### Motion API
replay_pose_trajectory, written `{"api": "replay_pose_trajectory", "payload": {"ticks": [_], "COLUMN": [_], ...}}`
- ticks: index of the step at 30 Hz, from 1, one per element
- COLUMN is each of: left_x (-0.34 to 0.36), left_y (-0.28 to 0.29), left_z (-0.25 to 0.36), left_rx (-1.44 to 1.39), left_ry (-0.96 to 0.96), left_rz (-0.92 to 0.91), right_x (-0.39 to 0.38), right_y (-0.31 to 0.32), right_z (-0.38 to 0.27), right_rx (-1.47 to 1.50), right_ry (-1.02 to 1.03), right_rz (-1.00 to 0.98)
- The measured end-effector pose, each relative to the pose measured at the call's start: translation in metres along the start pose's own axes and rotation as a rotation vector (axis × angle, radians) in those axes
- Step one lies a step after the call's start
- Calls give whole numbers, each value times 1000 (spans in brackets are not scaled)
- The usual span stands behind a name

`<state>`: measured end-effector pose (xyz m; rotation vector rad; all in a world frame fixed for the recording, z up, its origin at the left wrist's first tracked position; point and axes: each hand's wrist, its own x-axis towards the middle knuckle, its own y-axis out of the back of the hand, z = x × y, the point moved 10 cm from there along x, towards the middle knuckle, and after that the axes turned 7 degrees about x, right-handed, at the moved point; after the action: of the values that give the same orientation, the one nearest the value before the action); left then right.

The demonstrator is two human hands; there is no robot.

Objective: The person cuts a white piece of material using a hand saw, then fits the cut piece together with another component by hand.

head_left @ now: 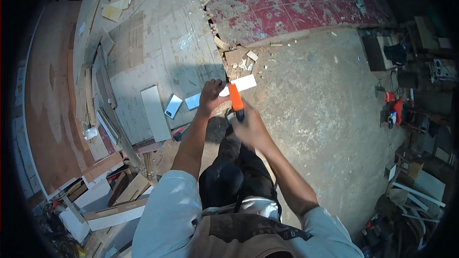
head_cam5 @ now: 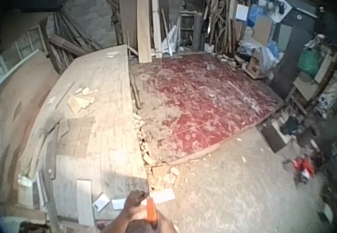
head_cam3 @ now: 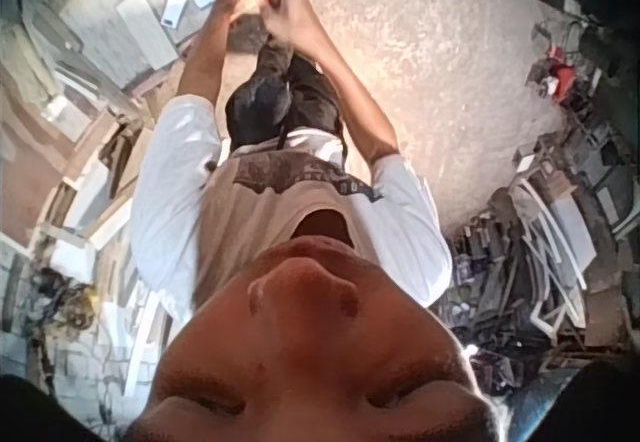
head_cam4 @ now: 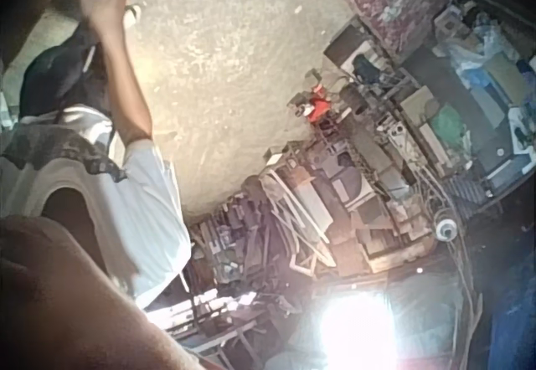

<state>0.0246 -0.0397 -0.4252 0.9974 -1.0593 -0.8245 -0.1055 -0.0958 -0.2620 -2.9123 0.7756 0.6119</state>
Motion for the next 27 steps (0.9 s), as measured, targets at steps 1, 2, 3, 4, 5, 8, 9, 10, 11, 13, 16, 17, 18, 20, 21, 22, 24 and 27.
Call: {"api": "replay_pose_trajectory", "payload": {"ticks": [1,2,3,4,5,8,9,10,11,13,16,17,18,20,21,22,24,27], "left_x": [-1,5,1,5,8,15,17,13,9,6,8,9,12,16,14,8,4,8], "left_y": [0,1,3,3,4,-4,-5,-3,-3,4,3,3,-1,-6,-7,-4,1,4], "left_z": [-1,5,6,5,4,16,16,16,17,2,2,4,7,14,14,9,1,4], "left_rx": [25,39,36,25,16,-31,-48,-30,-35,43,7,-2,-18,-16,-7,-40,-18,-17], "left_ry": [-14,-9,-8,7,22,1,2,3,8,20,36,38,23,16,13,37,53,63], "left_rz": [2,-15,-19,-9,1,5,23,11,-1,-11,-27,-16,-11,-9,-23,-30,-37,-45], "right_x": [-17,-29,-36,-38,-23,30,37,33,16,-27,-40,-23,4,22,24,24,-10,-24], "right_y": [0,1,-1,2,5,16,14,7,5,2,7,6,6,9,7,1,6,10], "right_z": [-8,3,0,-3,11,52,46,41,32,-7,4,17,38,49,48,44,22,10], "right_rx": [13,9,-24,-63,-66,-24,-33,-36,-32,-2,2,-1,-27,-59,-22,16,-11,-6], "right_ry": [-43,-59,94,256,259,54,24,-24,-37,52,133,138,82,29,13,-5,70,155], "right_rz": [-7,2,35,73,79,34,12,-10,-14,15,62,66,61,52,44,29,40,80]}}
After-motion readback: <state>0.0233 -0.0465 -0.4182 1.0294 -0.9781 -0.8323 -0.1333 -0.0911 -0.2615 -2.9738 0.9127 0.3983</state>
